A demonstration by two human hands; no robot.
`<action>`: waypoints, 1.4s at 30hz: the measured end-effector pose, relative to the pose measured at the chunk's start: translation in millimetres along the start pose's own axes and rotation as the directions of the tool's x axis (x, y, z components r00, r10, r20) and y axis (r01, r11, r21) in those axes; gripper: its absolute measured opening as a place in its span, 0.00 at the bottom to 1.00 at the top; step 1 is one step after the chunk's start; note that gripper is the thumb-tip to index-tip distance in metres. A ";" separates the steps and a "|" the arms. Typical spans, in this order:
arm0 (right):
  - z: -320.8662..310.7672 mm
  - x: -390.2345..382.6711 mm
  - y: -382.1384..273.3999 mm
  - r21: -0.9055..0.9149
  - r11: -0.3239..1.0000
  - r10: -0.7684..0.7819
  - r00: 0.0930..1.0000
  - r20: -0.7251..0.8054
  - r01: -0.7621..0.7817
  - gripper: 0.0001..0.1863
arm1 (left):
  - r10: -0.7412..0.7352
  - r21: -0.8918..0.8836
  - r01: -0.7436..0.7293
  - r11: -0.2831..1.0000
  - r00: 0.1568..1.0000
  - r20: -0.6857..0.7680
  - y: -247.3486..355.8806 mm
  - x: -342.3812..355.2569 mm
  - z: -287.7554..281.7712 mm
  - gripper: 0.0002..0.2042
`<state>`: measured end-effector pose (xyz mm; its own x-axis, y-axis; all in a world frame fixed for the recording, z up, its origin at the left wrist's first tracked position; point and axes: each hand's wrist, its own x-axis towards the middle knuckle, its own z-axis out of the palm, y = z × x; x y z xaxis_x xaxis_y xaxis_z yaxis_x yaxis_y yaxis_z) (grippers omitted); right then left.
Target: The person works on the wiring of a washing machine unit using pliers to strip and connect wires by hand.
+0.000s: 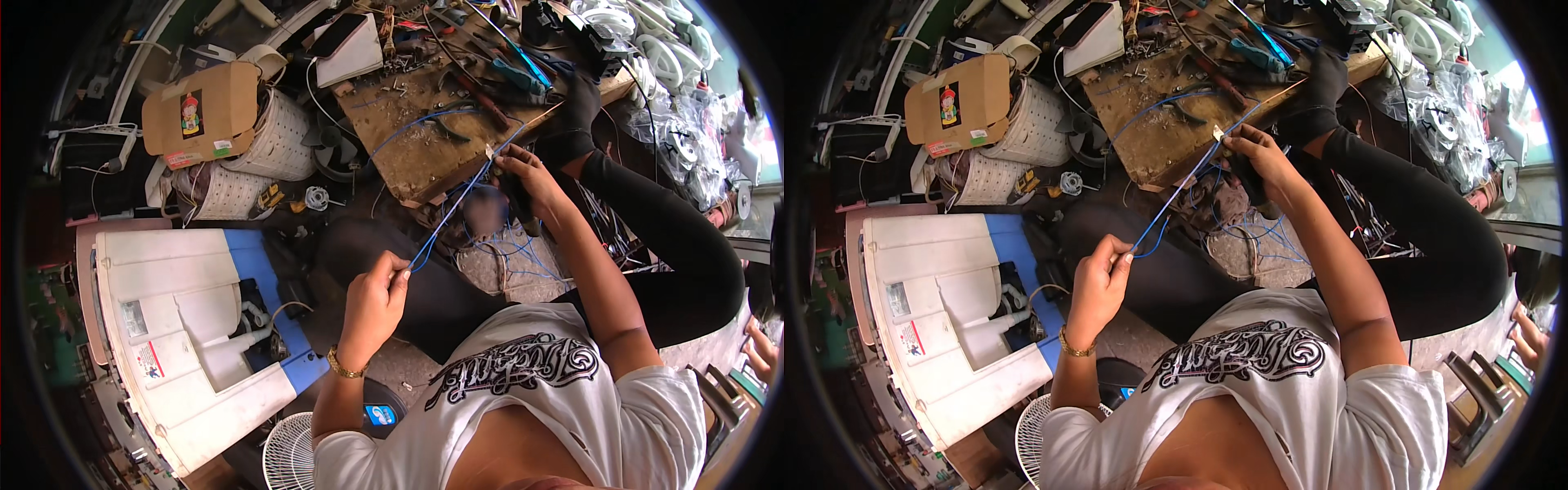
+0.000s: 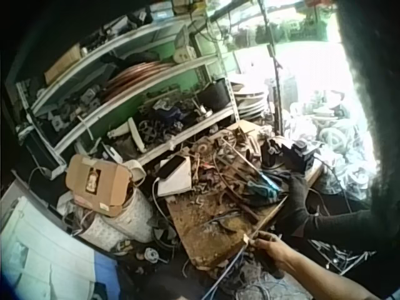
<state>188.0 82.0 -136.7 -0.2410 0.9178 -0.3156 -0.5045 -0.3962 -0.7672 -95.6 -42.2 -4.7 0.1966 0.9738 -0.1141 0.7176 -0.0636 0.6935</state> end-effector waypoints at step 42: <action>-43.9 -7.9 -22.2 -0.092 0.995 -0.027 1.000 0.007 0.027 0.07 | -0.093 -0.026 0.094 0.995 0.995 0.035 1.1 5.3 -10.0 0.03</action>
<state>237.4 84.7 -141.6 -0.2337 0.9278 -0.2910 -0.4322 -0.3672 -0.8236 -100.5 -35.0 2.6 0.1521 0.9673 -0.2028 0.7153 0.0338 0.6980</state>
